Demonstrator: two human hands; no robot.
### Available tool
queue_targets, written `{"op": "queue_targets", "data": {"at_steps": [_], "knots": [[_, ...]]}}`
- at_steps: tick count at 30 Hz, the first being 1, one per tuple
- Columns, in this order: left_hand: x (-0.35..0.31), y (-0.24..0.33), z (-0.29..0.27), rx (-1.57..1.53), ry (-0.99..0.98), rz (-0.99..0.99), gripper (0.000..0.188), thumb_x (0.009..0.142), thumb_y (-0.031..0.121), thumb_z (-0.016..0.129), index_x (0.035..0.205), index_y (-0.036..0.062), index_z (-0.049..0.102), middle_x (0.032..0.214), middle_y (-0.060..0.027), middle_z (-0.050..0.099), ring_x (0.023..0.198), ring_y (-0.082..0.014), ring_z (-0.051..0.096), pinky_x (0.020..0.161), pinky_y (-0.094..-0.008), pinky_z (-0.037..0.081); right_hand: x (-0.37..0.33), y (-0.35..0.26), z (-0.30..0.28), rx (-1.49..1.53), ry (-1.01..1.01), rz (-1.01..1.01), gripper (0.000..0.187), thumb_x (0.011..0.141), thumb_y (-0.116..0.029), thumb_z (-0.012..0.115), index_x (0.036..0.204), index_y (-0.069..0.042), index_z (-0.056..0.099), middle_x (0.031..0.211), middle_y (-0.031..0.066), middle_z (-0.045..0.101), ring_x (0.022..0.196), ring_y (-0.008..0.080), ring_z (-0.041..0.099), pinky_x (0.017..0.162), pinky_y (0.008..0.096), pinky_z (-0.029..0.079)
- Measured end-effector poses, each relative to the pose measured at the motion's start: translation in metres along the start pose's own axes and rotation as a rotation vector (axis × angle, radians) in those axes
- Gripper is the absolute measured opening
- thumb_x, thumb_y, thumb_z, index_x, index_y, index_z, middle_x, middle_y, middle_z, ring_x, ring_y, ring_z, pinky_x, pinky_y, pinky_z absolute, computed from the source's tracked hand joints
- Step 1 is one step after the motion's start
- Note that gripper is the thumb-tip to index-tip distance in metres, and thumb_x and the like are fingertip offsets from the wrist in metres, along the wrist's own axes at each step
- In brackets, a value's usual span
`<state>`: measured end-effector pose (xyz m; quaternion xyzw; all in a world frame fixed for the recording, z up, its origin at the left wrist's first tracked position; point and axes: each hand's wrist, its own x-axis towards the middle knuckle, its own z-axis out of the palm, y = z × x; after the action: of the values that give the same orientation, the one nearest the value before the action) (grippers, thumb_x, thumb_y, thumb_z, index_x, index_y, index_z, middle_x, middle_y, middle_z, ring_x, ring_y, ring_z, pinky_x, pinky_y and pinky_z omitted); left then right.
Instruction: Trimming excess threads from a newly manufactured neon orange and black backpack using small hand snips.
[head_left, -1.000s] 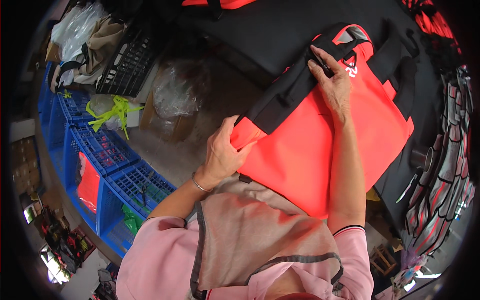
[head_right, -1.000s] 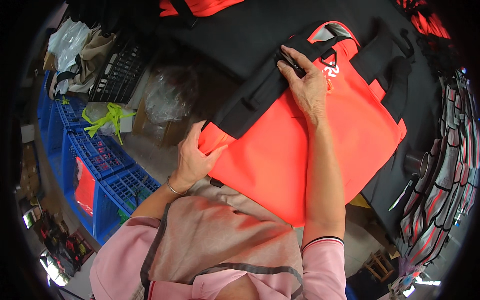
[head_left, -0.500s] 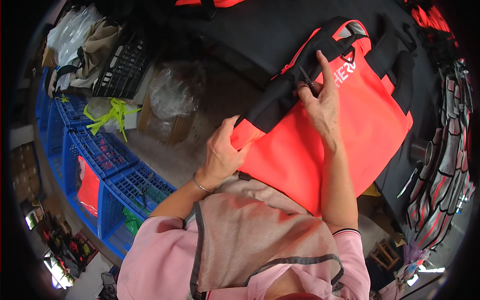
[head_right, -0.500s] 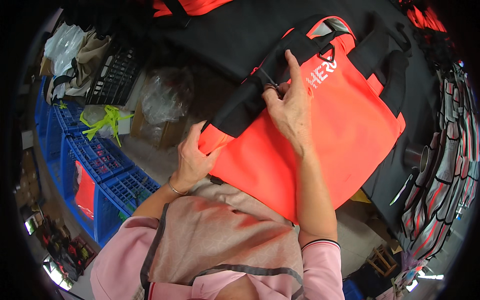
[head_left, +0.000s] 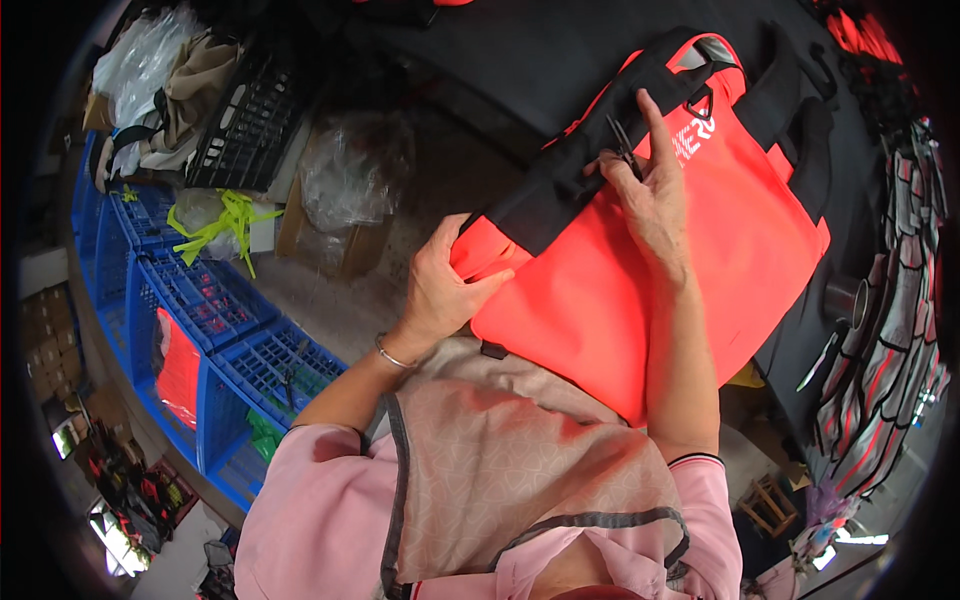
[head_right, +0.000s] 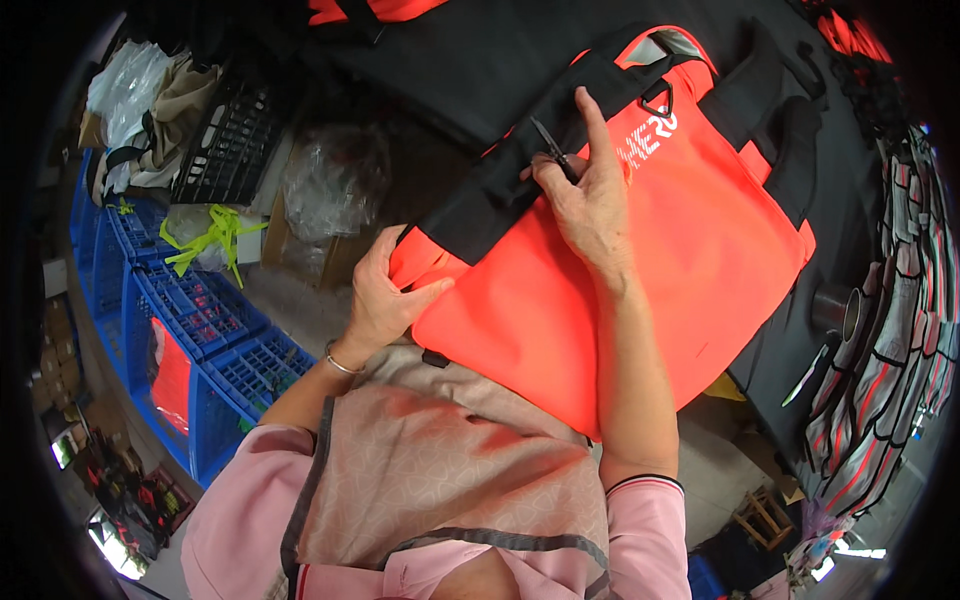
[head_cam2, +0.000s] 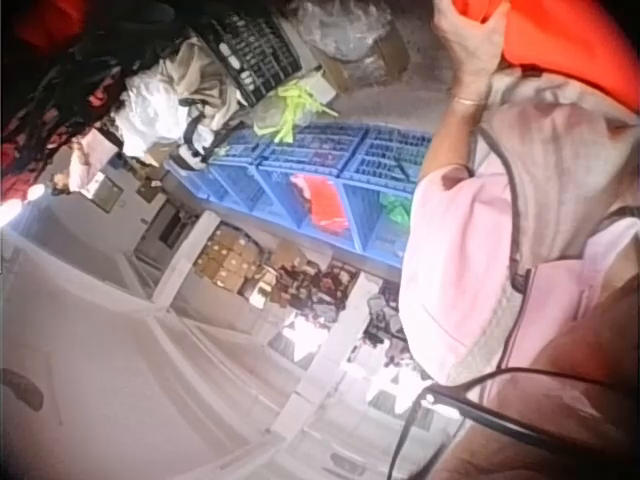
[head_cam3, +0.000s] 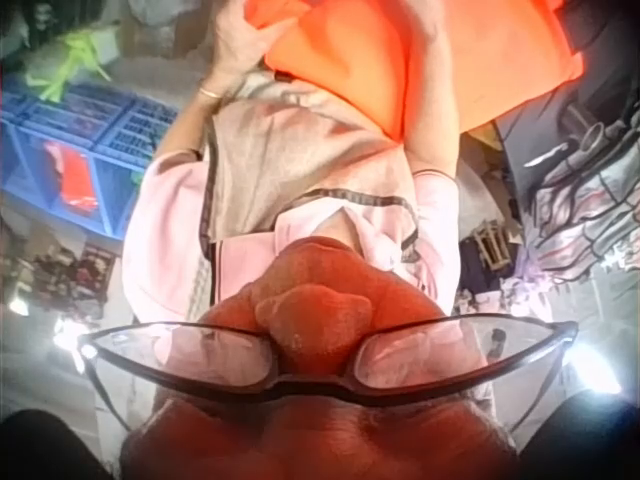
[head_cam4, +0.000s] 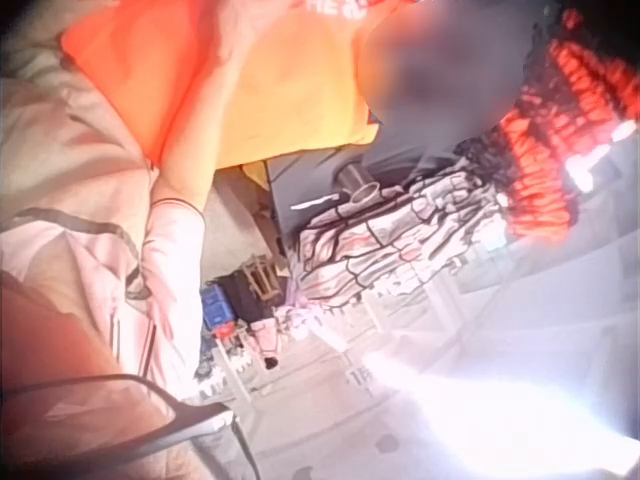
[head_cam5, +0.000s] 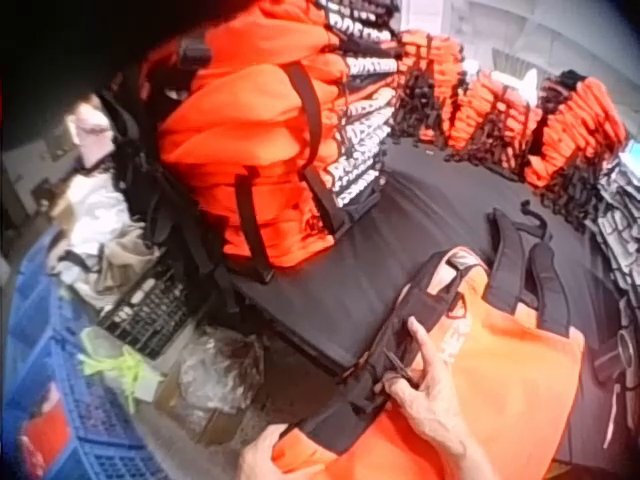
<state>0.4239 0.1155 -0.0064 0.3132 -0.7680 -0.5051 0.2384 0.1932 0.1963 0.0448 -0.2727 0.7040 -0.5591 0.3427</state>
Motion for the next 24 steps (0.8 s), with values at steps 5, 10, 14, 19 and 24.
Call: {"op": "queue_targets", "data": {"at_steps": [5, 10, 14, 19, 24], "knots": [[0.014, 0.019, -0.01, 0.131, -0.006, 0.008, 0.075, 0.066, 0.02, 0.09, 0.129, 0.0024, 0.055, 0.121, -0.0182, 0.062, 0.114, -0.0289, 0.061, 0.097, -0.0371, 0.049, 0.0, 0.009, 0.004, 0.038, 0.056, -0.041, 0.075, 0.093, -0.004, 0.06, 0.157, -0.014, 0.023, 0.088, 0.0104, 0.07, 0.084, 0.0135, 0.067, 0.078, 0.0274, 0.051], [0.061, 0.045, -0.014, 0.334, 0.042, 0.352, 0.071, 0.076, 0.02, 0.082, 0.137, 0.0021, 0.051, 0.137, -0.0178, 0.053, 0.125, -0.0359, 0.051, 0.105, -0.042, 0.043, -0.001, 0.015, 0.005, 0.115, 0.167, -0.063, 0.071, 0.095, -0.01, 0.065, 0.154, -0.004, 0.026, 0.091, 0.0107, 0.071, 0.086, 0.014, 0.067, 0.08, 0.0286, 0.053], [0.108, 0.066, 0.015, 0.303, -0.136, 0.395, 0.058, 0.078, 0.017, 0.08, 0.128, 0.0, 0.055, 0.127, -0.0214, 0.059, 0.108, -0.0397, 0.06, 0.093, -0.0425, 0.051, -0.003, 0.028, 0.008, 0.348, 0.297, -0.084, 0.05, 0.095, -0.009, 0.066, 0.139, 0.001, 0.045, 0.092, 0.008, 0.069, 0.08, 0.0116, 0.066, 0.077, 0.0269, 0.052], [0.138, 0.07, 0.016, 0.629, -0.226, 0.416, 0.038, 0.077, 0.022, 0.081, 0.104, 0.0005, 0.065, 0.09, -0.0149, 0.07, 0.078, -0.0312, 0.068, 0.071, -0.038, 0.056, -0.005, 0.036, 0.008, 0.319, 0.333, -0.089, 0.032, 0.095, -0.009, 0.066, 0.124, 0.001, 0.057, 0.088, 0.0045, 0.067, 0.077, 0.0097, 0.066, 0.071, 0.0253, 0.052], [0.14, 0.076, -0.001, 0.782, -0.429, 0.218, 0.031, 0.089, 0.025, 0.067, 0.081, -0.0047, 0.064, 0.073, -0.0241, 0.066, 0.072, -0.0401, 0.069, 0.065, -0.0481, 0.054, -0.018, 0.057, 0.014, -0.059, 0.329, -0.206, 0.021, 0.089, -0.009, 0.073, 0.109, -0.005, 0.068, 0.085, 0.002, 0.068, 0.071, 0.0102, 0.066, 0.064, 0.0259, 0.052]]}}
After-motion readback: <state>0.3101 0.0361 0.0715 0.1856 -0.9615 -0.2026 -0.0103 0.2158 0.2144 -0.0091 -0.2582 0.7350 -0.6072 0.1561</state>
